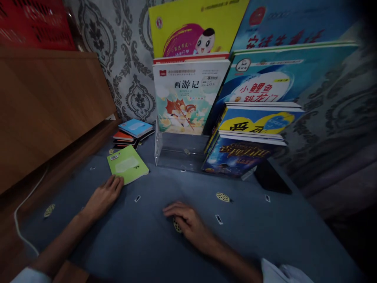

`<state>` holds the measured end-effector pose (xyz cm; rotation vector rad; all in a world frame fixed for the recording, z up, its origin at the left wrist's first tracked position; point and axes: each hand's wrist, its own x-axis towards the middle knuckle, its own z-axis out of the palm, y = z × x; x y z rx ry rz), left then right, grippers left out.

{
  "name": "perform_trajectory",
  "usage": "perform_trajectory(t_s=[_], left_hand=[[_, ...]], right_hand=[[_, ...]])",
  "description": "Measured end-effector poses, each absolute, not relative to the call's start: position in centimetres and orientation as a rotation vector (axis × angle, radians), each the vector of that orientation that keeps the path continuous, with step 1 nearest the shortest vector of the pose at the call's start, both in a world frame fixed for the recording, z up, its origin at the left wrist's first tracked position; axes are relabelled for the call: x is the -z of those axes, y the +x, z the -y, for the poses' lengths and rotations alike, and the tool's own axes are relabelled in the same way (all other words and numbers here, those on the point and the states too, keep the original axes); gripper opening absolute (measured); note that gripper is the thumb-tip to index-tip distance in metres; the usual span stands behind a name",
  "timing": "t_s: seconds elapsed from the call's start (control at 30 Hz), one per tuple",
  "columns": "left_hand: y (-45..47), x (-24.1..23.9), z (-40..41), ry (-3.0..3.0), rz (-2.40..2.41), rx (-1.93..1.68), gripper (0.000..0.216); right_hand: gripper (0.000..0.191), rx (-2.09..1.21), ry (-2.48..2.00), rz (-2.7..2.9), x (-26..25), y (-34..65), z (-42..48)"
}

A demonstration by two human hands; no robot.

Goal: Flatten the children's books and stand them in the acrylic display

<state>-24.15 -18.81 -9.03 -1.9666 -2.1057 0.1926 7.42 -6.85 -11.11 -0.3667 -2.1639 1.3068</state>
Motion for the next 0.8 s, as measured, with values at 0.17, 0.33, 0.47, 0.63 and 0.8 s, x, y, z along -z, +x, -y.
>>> perform_trajectory(t_s=[0.17, 0.33, 0.47, 0.63, 0.8], left_hand=[[-23.7, 8.5, 21.7, -1.946, 2.247, -0.1, 0.036], [-26.6, 9.0, 17.0, -1.727, 2.491, 0.091, 0.055], [-29.1, 10.3, 11.5, -1.457, 2.705, 0.14, 0.061], [-29.4, 11.1, 9.6, -1.521, 2.669, 0.133, 0.06], [-28.5, 11.5, 10.8, -1.676, 2.573, 0.121, 0.057]], right_hand=[[0.043, -1.349, -0.389, 2.158, 11.0, 7.5, 6.8], [0.04, -1.351, -0.393, 2.121, 11.2, 7.4, 6.7], [0.039, -1.324, -0.425, 2.092, 11.5, 7.8, 6.5], [0.037, -1.241, -0.528, 2.11, 11.4, 9.3, 5.6], [0.036, -1.018, -0.646, 2.214, 11.7, 10.3, 4.1]])
